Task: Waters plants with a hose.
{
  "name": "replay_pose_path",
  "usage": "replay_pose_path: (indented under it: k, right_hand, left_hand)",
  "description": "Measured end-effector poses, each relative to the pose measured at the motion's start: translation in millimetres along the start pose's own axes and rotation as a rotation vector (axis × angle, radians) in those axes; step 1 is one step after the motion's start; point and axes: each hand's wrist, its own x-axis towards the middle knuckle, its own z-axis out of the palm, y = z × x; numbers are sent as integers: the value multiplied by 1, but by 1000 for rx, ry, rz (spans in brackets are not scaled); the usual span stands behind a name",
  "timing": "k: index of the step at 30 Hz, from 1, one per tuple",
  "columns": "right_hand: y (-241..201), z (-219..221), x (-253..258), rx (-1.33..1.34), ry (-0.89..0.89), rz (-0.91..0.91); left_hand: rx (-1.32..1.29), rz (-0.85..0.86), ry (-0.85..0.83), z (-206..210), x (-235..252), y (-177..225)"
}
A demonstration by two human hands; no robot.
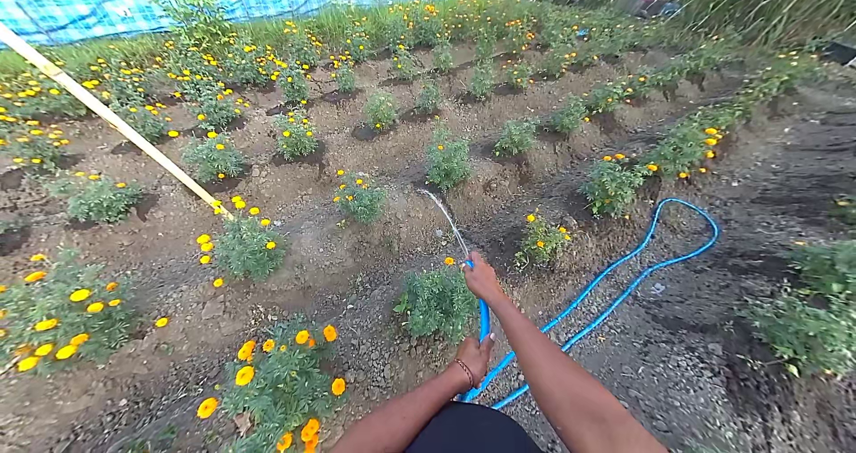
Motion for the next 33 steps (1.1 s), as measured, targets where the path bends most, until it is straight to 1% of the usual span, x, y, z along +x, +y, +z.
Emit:
replay_pose_path:
  k: [18,25,29,33]
  right_hand:
    - [-2,0,-3,-6,15,10]
    - [-7,1,-6,-18,16,4]
    - [-4,2,-6,-10,0,29]
    - [-1,-3,-9,25,68,51]
  left_hand:
    - [-20,20,2,0,-1,-3]
    - [-5,0,5,-3,-3,-3]
    - [11,1,5,-2,-8,-2]
    - [44,-1,-2,-3,-8,1]
